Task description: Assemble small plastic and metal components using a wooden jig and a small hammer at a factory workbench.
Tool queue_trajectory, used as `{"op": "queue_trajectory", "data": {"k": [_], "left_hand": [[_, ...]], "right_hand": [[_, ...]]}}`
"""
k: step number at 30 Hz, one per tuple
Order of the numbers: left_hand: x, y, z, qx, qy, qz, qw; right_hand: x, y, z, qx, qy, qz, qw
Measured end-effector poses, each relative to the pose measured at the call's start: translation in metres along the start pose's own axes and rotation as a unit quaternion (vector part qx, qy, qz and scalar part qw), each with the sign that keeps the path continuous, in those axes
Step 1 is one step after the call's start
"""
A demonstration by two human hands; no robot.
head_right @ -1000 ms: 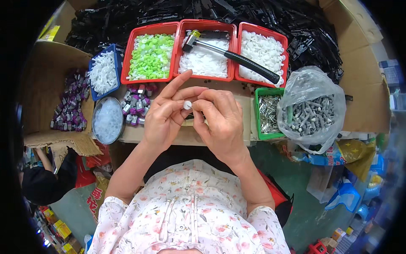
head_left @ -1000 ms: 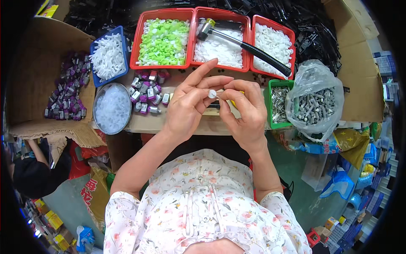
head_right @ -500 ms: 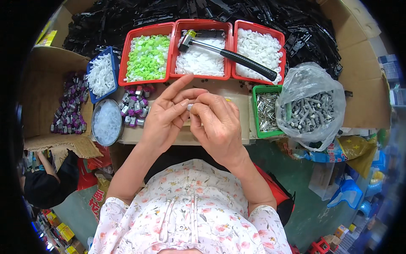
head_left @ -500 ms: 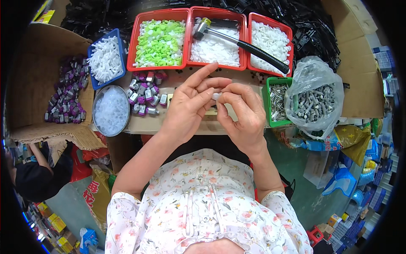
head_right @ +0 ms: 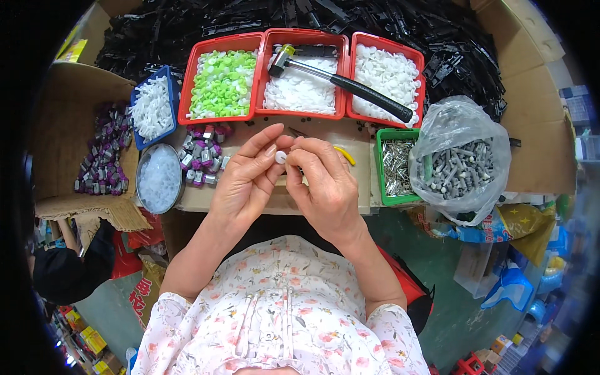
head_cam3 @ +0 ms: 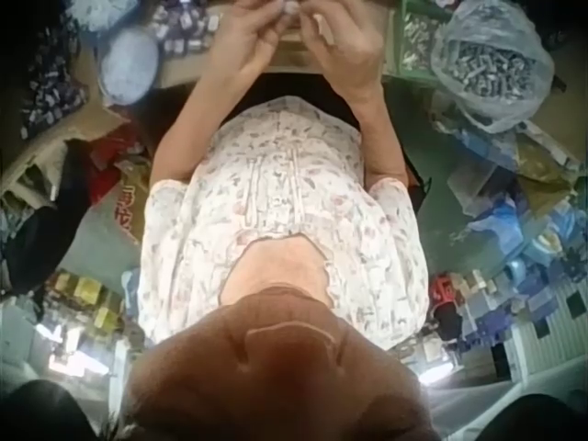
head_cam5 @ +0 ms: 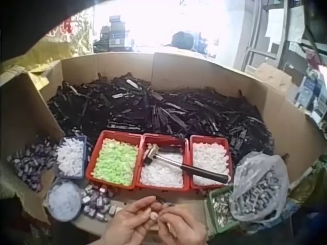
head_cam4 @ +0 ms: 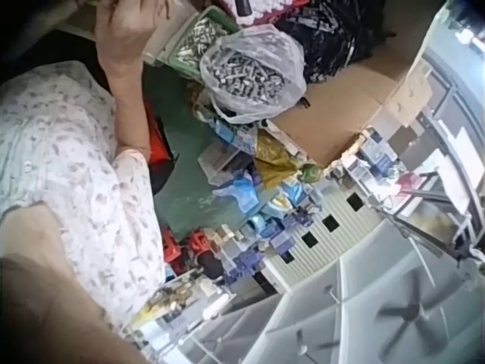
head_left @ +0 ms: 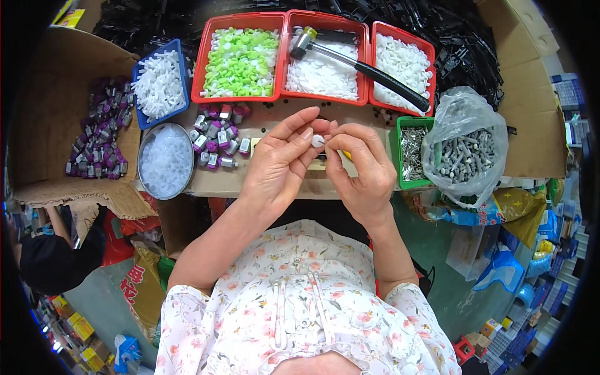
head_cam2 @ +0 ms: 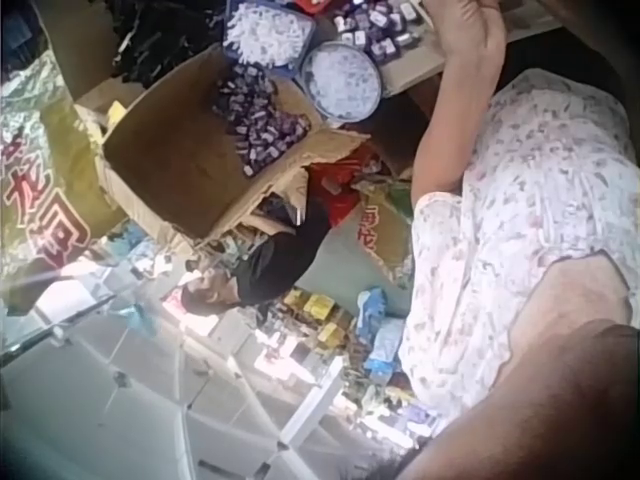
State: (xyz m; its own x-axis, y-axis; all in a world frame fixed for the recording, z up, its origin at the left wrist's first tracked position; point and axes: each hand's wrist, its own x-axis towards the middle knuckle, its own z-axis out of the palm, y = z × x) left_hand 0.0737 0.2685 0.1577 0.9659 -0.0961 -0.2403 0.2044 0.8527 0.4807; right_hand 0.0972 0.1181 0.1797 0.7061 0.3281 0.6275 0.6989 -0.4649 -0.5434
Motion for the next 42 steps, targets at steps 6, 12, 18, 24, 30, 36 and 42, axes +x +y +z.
{"op": "queue_trajectory", "data": {"k": [6,12,18,24,30,36,42], "left_hand": [[-0.002,-0.001,0.001,0.008,-0.007,0.012,1.0],[-0.002,-0.002,0.003,0.02,0.006,0.021,1.0],[-0.004,-0.003,0.007,0.051,0.007,0.043,0.998],[-0.006,0.001,0.0,0.042,0.022,0.013,0.999],[-0.004,0.002,-0.009,0.025,-0.006,0.008,1.0],[-0.006,0.007,-0.004,0.061,-0.032,0.007,0.998],[-0.007,0.006,-0.006,0.126,-0.05,0.019,0.991]], "right_hand": [[-0.001,0.001,0.0,0.003,0.01,-0.002,1.0],[-0.003,0.002,0.0,0.003,0.009,-0.007,1.0],[-0.004,-0.003,0.004,-0.075,0.012,-0.047,0.996],[-0.007,0.005,0.002,0.001,-0.023,0.003,1.0],[-0.007,0.006,0.001,0.205,-0.049,0.138,0.968],[-0.008,0.011,-0.005,0.201,-0.08,0.158,0.963],[-0.009,0.014,-0.011,0.165,-0.09,0.095,0.978]]}}
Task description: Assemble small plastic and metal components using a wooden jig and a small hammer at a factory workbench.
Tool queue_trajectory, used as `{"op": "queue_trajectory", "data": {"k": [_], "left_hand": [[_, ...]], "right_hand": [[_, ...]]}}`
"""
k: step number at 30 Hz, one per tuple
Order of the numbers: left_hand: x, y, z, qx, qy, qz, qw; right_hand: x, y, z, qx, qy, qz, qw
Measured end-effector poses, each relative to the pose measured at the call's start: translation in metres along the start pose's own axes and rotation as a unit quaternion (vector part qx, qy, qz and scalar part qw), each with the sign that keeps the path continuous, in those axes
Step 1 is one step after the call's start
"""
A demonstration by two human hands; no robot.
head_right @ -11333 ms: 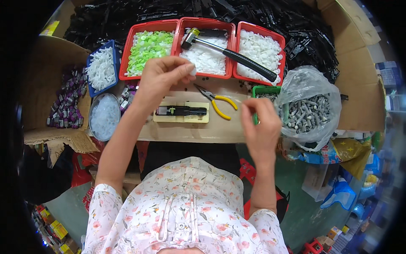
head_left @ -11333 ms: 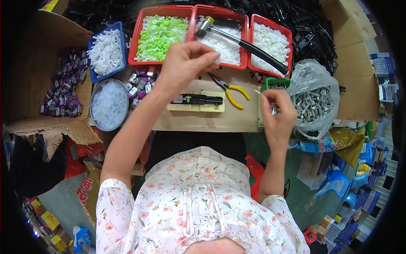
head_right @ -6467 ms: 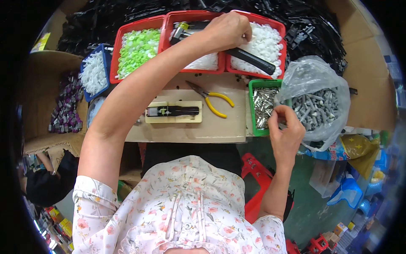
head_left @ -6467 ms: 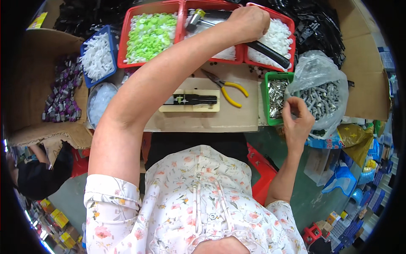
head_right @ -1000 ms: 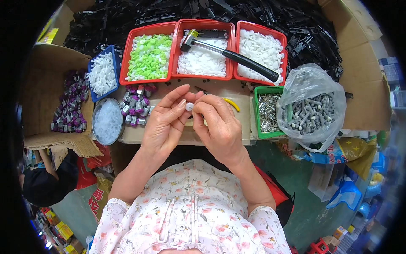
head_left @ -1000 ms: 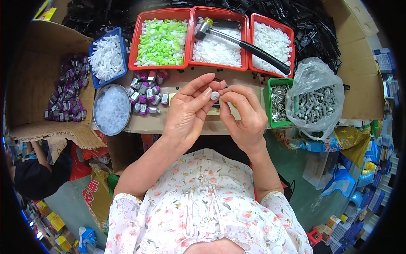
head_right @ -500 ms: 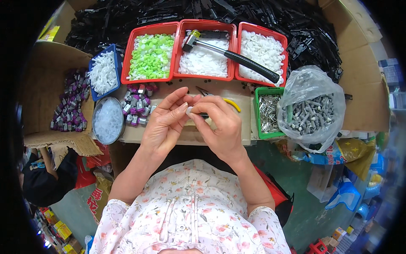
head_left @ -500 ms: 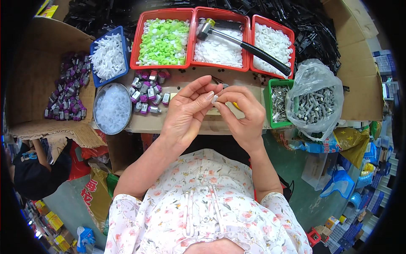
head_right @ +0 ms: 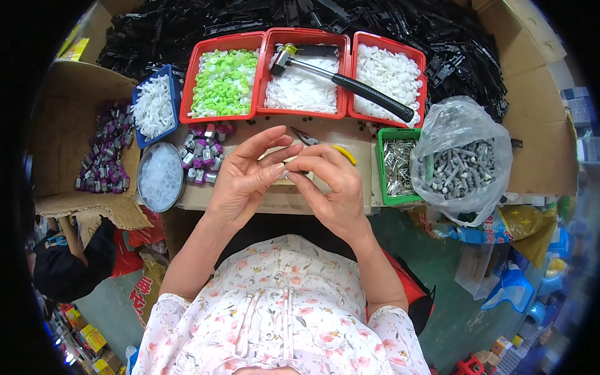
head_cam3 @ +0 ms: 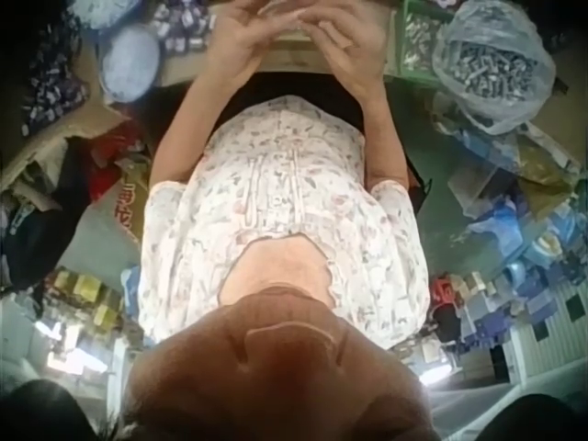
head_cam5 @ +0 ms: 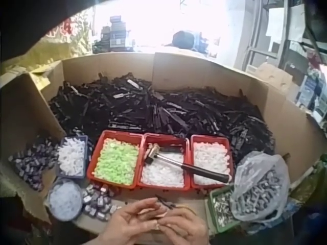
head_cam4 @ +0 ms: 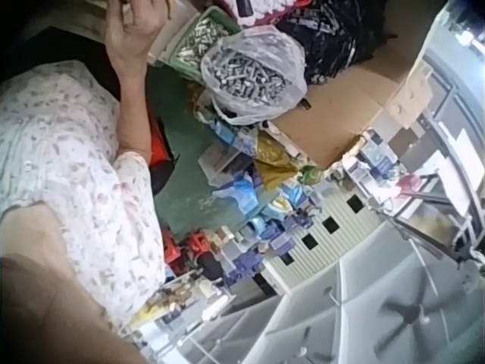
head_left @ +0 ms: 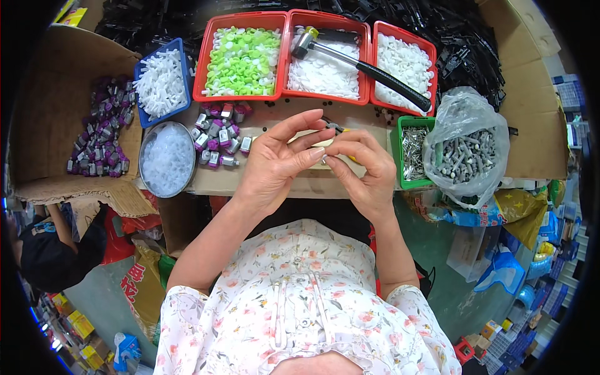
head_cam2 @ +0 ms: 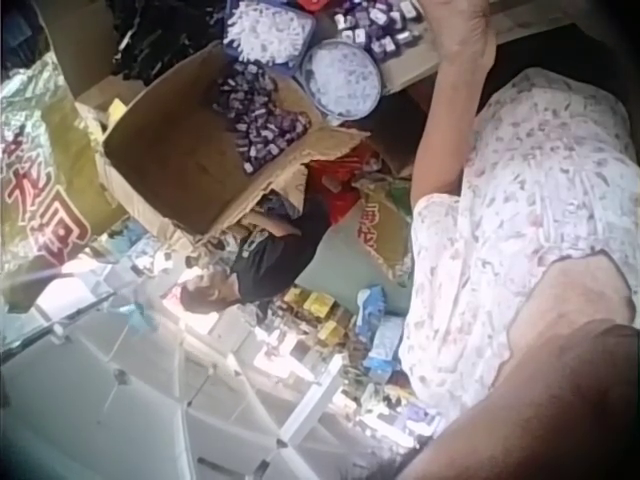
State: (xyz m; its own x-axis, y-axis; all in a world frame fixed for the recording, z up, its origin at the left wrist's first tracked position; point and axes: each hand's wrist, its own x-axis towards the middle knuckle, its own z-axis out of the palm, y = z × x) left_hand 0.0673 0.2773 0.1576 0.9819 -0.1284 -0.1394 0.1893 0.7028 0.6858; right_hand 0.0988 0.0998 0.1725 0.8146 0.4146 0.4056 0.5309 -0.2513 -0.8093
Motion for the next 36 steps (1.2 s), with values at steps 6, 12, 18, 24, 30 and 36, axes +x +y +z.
{"op": "queue_trajectory", "data": {"k": [6,12,18,24,30,36], "left_hand": [[-0.008,0.003,-0.007,0.117,-0.01,0.054,0.992],[-0.016,0.008,-0.018,0.392,-0.032,0.137,0.909],[-0.019,0.013,-0.021,0.53,-0.005,0.229,0.817],[-0.027,0.012,-0.039,0.652,0.034,0.341,0.677],[-0.035,-0.006,-0.048,0.711,0.004,0.369,0.599],[-0.034,-0.019,-0.056,0.747,-0.022,0.375,0.548]], "right_hand": [[-0.004,0.0,0.004,-0.065,0.02,-0.07,0.995],[-0.004,0.0,0.012,-0.078,0.017,-0.093,0.992],[0.001,0.0,0.019,-0.111,-0.018,-0.091,0.99],[0.008,0.013,0.032,-0.179,-0.046,-0.089,0.979],[0.01,0.014,0.036,-0.215,-0.083,-0.076,0.97],[0.016,0.015,0.033,-0.201,-0.127,-0.067,0.969]]}}
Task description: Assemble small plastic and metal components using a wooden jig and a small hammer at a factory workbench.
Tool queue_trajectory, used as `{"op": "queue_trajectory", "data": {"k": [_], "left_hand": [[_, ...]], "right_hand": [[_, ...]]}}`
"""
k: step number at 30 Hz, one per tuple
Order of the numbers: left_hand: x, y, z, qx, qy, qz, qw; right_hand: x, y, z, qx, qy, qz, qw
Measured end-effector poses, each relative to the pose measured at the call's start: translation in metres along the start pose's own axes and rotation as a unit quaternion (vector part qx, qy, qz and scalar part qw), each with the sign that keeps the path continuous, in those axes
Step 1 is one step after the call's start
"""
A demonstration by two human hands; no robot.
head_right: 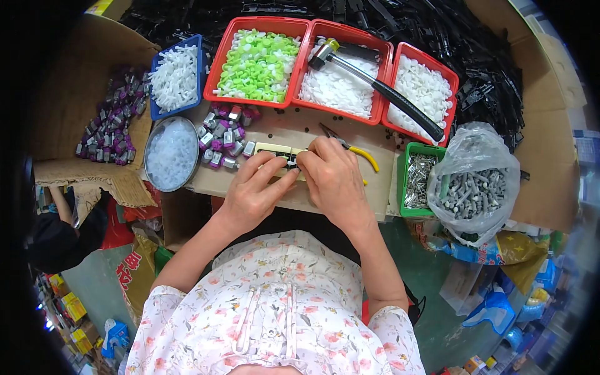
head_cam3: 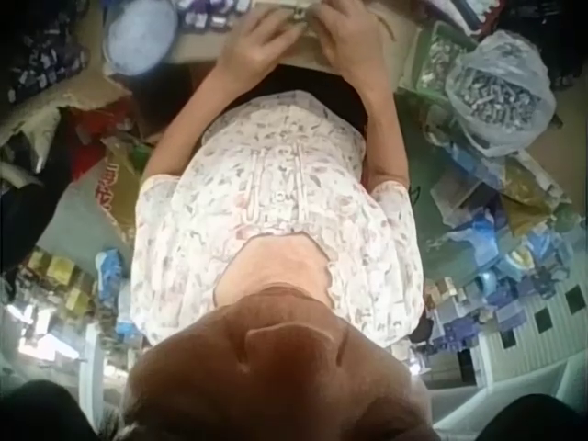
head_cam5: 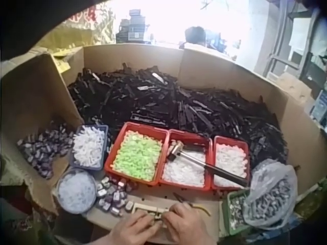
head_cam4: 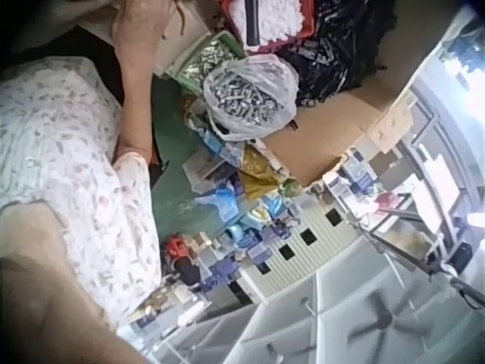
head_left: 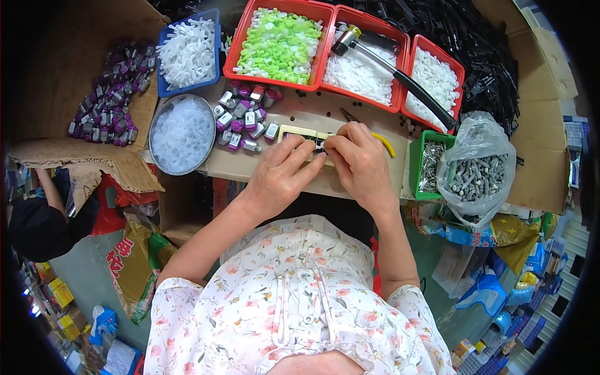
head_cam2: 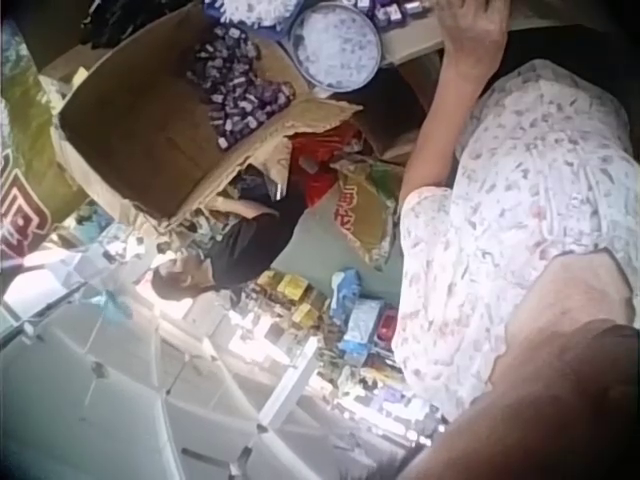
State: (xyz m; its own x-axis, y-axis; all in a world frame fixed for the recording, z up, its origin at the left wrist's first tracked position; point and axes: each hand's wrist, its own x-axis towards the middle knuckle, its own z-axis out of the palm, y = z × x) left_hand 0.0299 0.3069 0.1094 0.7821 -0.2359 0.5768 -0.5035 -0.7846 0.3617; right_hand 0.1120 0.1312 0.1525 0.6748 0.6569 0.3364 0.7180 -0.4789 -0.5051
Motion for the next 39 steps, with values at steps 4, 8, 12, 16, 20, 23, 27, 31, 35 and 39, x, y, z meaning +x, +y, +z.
{"op": "queue_trajectory", "data": {"k": [4,8,12,16,20,23,27,31,35,39], "left_hand": [[-0.002,-0.002,0.005,0.026,-0.01,0.006,1.0],[-0.002,-0.001,0.004,0.036,-0.017,0.007,0.999],[-0.002,0.0,0.005,0.037,-0.022,0.003,0.999],[-0.003,-0.002,0.005,0.034,-0.018,0.014,0.999],[-0.002,-0.005,0.006,0.056,-0.01,0.044,0.997],[0.002,-0.007,0.0,0.093,-0.024,0.072,0.993],[0.004,-0.012,0.002,0.11,-0.005,0.103,0.989],[0.008,-0.008,0.004,0.106,-0.004,0.09,0.99],[0.008,-0.009,0.003,0.096,-0.005,0.085,0.992],[0.014,-0.008,-0.006,0.064,-0.019,0.059,0.996]], "right_hand": [[0.003,0.006,-0.002,0.043,-0.03,0.008,0.999],[0.001,0.008,-0.002,0.101,-0.017,0.04,0.994],[-0.002,0.007,0.0,0.068,0.006,0.024,0.997],[-0.004,0.003,-0.002,-0.026,-0.023,-0.038,0.999],[-0.003,-0.001,-0.008,-0.108,-0.071,-0.062,0.99],[0.0,-0.004,-0.012,-0.159,-0.113,-0.093,0.977],[0.002,-0.006,-0.008,-0.16,-0.124,-0.092,0.975],[-0.014,0.003,-0.017,-0.086,-0.047,-0.041,0.994],[-0.047,0.023,-0.074,-0.128,0.112,0.07,0.983],[-0.1,0.045,-0.128,-0.248,0.133,0.24,0.929]]}}
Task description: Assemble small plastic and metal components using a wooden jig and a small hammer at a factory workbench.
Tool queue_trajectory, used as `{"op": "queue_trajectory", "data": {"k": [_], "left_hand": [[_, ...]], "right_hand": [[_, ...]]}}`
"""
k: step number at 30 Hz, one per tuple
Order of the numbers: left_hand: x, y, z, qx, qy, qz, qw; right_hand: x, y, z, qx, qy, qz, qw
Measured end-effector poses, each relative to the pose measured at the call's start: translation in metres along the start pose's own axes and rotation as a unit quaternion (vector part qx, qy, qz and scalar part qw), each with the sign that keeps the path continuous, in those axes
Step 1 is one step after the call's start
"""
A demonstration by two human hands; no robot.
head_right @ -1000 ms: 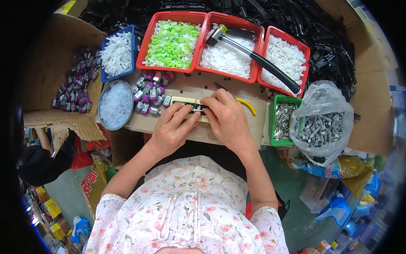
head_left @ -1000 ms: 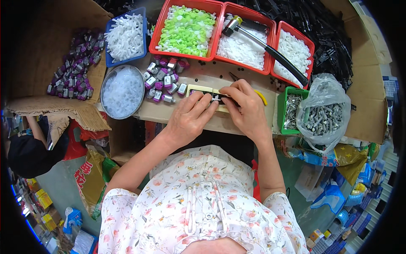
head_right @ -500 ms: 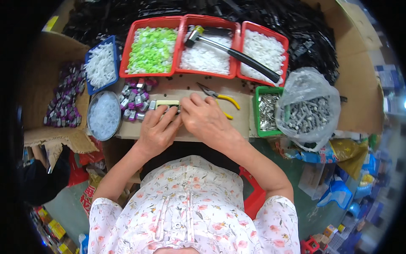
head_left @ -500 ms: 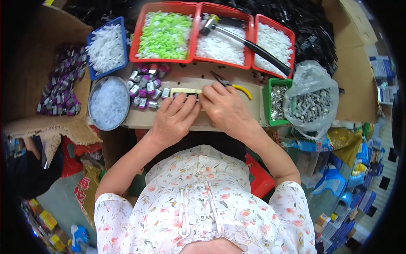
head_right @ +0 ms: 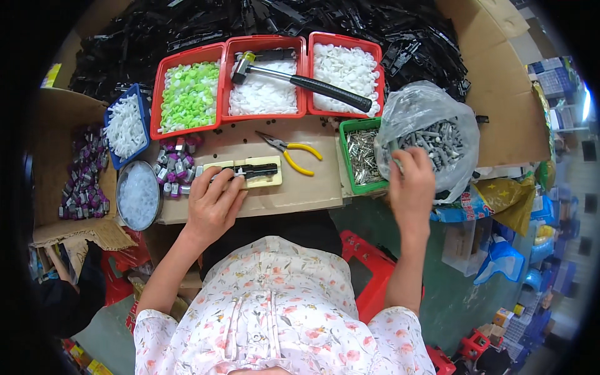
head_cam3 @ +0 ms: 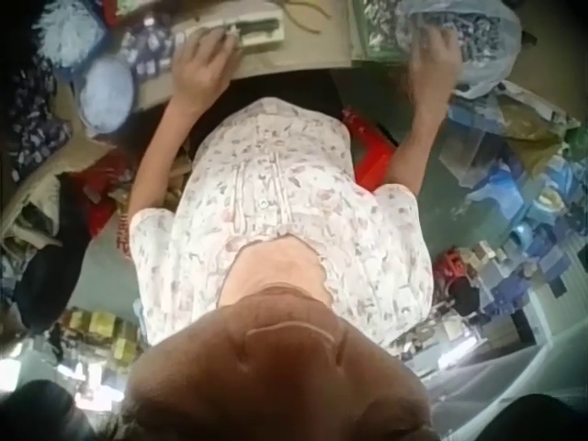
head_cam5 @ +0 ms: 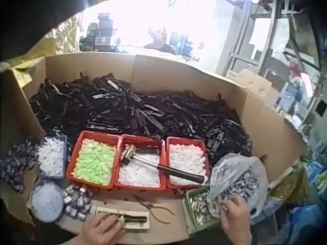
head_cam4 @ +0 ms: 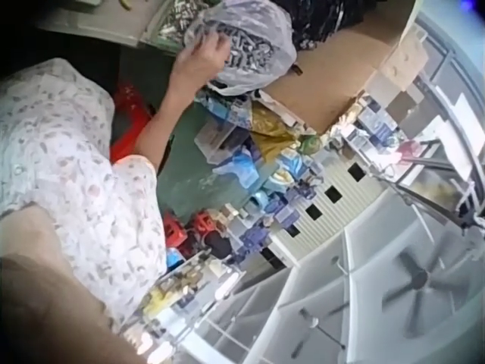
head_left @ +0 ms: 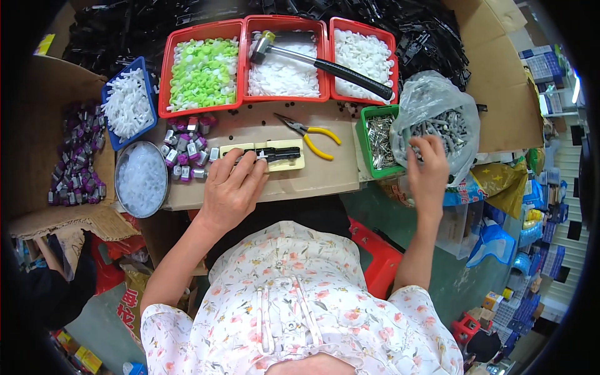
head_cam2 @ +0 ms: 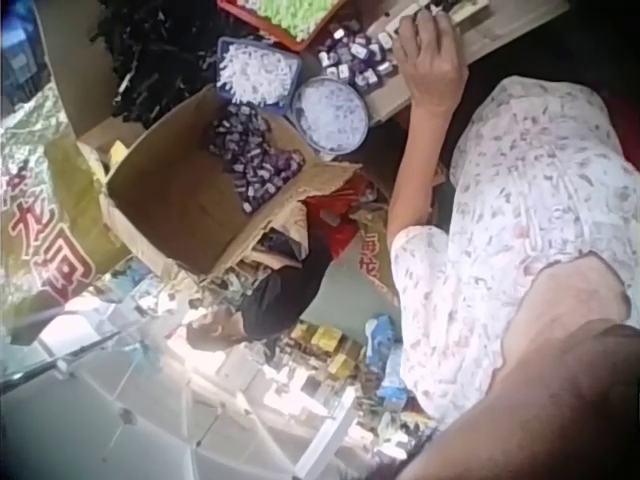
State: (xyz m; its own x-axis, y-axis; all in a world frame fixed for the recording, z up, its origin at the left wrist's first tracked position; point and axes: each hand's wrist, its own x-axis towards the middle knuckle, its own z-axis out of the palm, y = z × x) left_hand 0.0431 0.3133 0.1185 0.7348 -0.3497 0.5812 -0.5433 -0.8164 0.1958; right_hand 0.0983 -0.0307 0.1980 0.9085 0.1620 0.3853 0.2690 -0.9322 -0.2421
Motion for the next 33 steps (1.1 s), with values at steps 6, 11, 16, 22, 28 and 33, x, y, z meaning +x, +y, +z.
{"op": "queue_trajectory", "data": {"k": [6,11,16,22,28,33], "left_hand": [[0.002,0.002,-0.01,-0.064,0.003,-0.023,0.998],[0.017,-0.024,-0.035,-0.048,0.059,-0.046,0.996],[0.023,-0.084,-0.075,0.04,0.101,-0.156,0.982],[0.011,-0.137,-0.088,0.156,0.135,-0.222,0.953],[0.02,-0.152,-0.069,0.23,0.095,-0.254,0.934],[0.02,-0.155,-0.063,0.232,0.099,-0.255,0.933]], "right_hand": [[-0.011,0.024,-0.009,-0.09,-0.058,-0.003,0.994],[-0.005,0.031,-0.014,-0.122,-0.091,0.009,0.988],[0.001,0.042,-0.017,-0.032,-0.137,0.048,0.989],[0.006,0.051,-0.018,0.069,-0.068,0.062,0.993],[0.005,0.077,-0.023,0.111,0.022,0.061,0.992],[0.003,0.077,-0.023,0.12,0.052,0.043,0.99]]}}
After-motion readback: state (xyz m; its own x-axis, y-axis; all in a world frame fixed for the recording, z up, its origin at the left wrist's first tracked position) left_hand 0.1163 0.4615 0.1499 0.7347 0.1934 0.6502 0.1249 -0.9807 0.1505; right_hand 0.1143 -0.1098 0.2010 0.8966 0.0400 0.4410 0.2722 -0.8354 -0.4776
